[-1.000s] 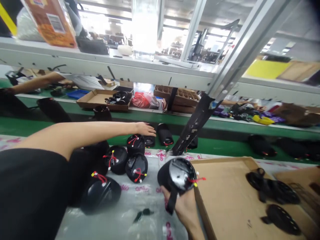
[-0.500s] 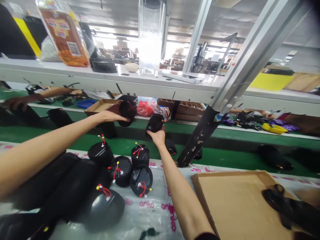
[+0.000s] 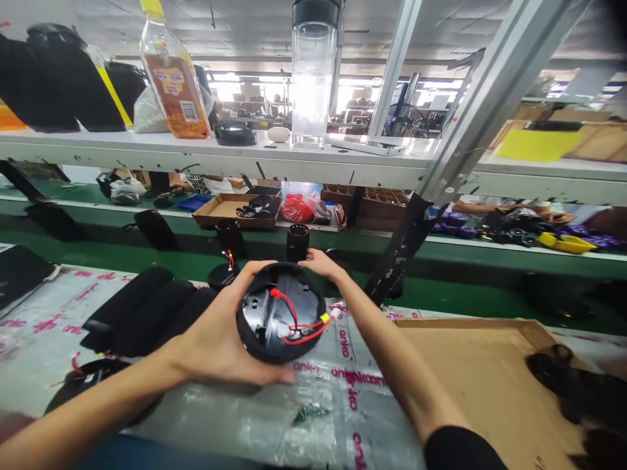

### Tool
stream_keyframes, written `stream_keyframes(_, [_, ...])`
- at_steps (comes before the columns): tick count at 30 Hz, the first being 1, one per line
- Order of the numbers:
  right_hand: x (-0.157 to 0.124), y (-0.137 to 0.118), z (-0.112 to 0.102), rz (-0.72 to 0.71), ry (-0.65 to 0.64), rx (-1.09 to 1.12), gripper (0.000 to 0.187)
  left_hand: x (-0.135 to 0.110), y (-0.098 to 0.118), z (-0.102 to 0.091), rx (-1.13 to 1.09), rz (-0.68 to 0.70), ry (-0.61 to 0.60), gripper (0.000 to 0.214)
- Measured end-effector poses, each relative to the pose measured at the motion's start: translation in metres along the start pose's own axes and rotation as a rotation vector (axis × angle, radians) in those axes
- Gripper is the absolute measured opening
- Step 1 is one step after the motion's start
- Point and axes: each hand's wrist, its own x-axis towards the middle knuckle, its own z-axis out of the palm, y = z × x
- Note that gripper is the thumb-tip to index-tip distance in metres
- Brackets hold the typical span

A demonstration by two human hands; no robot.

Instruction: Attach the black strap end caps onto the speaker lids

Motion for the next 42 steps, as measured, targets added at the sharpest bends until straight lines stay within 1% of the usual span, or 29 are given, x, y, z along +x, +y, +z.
stream_keyframes(2, [-0.044, -0.014, -0.024, 0.047, -0.021, 0.019, 0.033, -0.017, 0.01, 0.021, -0.147, -0.013, -0.012, 0.113])
stream_keyframes(3, [-0.075, -0.021, -0.038, 0.05, -0.038, 0.011, 0.031, -0.026, 0.013, 0.032, -0.214, -0.029, -0.02, 0.114])
stream_keyframes(5, [-0.152, -0.031, -0.06, 0.066, -0.037, 0.001, 0.032, -0.046, 0.011, 0.059, -0.302, -0.062, -0.018, 0.116])
stream_keyframes(6, [-0.194, -0.034, -0.065, 0.067, -0.017, -0.008, 0.037, -0.056, 0.007, 0.074, -0.319, -0.08, 0.001, 0.119])
stream_keyframes(7, [-0.236, -0.036, -0.064, 0.034, 0.01, -0.019, 0.041, -0.065, 0.001, 0.09, -0.322, -0.101, 0.033, 0.121])
stream_keyframes(8, [-0.276, -0.035, -0.055, 0.035, 0.023, 0.01, 0.049, -0.073, -0.006, 0.108, -0.312, -0.13, 0.072, 0.122])
stream_keyframes(9, [-0.31, -0.032, -0.04, 0.052, 0.024, 0.066, 0.06, -0.081, -0.014, 0.126, -0.293, -0.167, 0.117, 0.123])
stream_keyframes(10, [-0.336, -0.027, -0.019, 0.065, 0.034, 0.139, 0.074, -0.088, -0.022, 0.144, -0.272, -0.205, 0.16, 0.122])
stream_keyframes(11, [-0.355, -0.019, 0.005, 0.061, 0.043, 0.222, 0.093, -0.094, -0.03, 0.162, -0.257, -0.237, 0.19, 0.121])
stream_keyframes(12, [-0.365, -0.008, 0.031, 0.034, 0.066, 0.318, 0.107, -0.101, -0.038, 0.178, -0.253, -0.257, 0.2, 0.119])
stream_keyframes(13, [-0.369, 0.003, 0.055, 0.019, 0.143, 0.41, 0.106, -0.107, -0.046, 0.192, -0.265, -0.265, 0.181, 0.116])
stream_keyframes(14, [-0.367, 0.016, 0.076, 0.018, 0.22, 0.488, 0.098, -0.113, -0.053, 0.203, -0.289, -0.263, 0.139, 0.112])
stream_keyframes(15, [-0.362, 0.028, 0.093, 0.012, 0.294, 0.55, 0.092, -0.118, -0.059, 0.21, -0.319, -0.256, 0.082, 0.106])
stream_keyframes(16, [-0.355, 0.038, 0.105, 0.008, 0.363, 0.59, 0.089, -0.123, -0.066, 0.215, -0.346, -0.249, 0.018, 0.098])
stream_keyframes(18, [-0.342, 0.053, 0.118, 0.006, 0.467, 0.616, 0.088, -0.129, -0.078, 0.215, -0.355, -0.247, -0.066, 0.083])
stream_keyframes(20, [-0.334, 0.06, 0.123, 0.006, 0.545, 0.587, 0.089, -0.13, -0.088, 0.208, -0.294, -0.233, -0.077, 0.074])
stream_keyframes(23, [-0.331, 0.061, 0.132, -0.009, 0.651, 0.494, 0.079, -0.127, -0.099, 0.203, -0.176, -0.16, -0.02, 0.073])
stream_keyframes(25, [-0.329, 0.06, 0.142, -0.034, 0.735, 0.418, 0.071, -0.126, -0.101, 0.21, -0.182, -0.117, 0.018, 0.075])
stream_keyframes(26, [-0.327, 0.059, 0.147, -0.043, 0.778, 0.382, 0.067, -0.126, -0.099, 0.215, -0.213, -0.123, 0.041, 0.074])
stream_keyframes(28, [-0.323, 0.056, 0.154, -0.039, 0.857, 0.327, 0.061, -0.129, -0.094, 0.228, -0.282, -0.183, 0.108, 0.065])
stream_keyframes(30, [-0.32, 0.052, 0.156, -0.014, 0.901, 0.291, 0.057, -0.133, -0.087, 0.236, -0.307, -0.251, 0.184, 0.057])
stream_keyframes(31, [-0.319, 0.05, 0.156, -0.004, 0.909, 0.279, 0.055, -0.134, -0.085, 0.236, -0.308, -0.265, 0.202, 0.055])
stream_keyframes(32, [-0.319, 0.049, 0.154, 0.001, 0.91, 0.27, 0.055, -0.135, -0.083, 0.234, -0.314, -0.268, 0.193, 0.055])
stream_keyframes(33, [-0.319, 0.047, 0.152, 0.001, 0.907, 0.265, 0.055, -0.135, -0.082, 0.23, -0.328, -0.269, 0.159, 0.055])
stream_keyframes(36, [-0.321, 0.046, 0.148, -0.015, 0.884, 0.266, 0.056, -0.132, -0.083, 0.214, -0.4, -0.289, -0.009, 0.061])
stream_keyframes(37, [-0.322, 0.046, 0.148, -0.019, 0.877, 0.269, 0.056, -0.131, -0.083, 0.211, -0.417, -0.286, -0.039, 0.063])
stream_keyframes(38, [-0.322, 0.045, 0.149, -0.021, 0.874, 0.272, 0.056, -0.13, -0.084, 0.211, -0.423, -0.274, -0.036, 0.065])
stream_keyframes(39, [-0.322, 0.045, 0.15, -0.022, 0.875, 0.274, 0.056, -0.129, -0.084, 0.213, -0.418, -0.256, -0.002, 0.066])
stream_keyframes(42, [-0.321, 0.042, 0.155, 0.01, 0.865, 0.283, 0.057, -0.128, -0.082, 0.231, -0.353, -0.243, 0.202, 0.061])
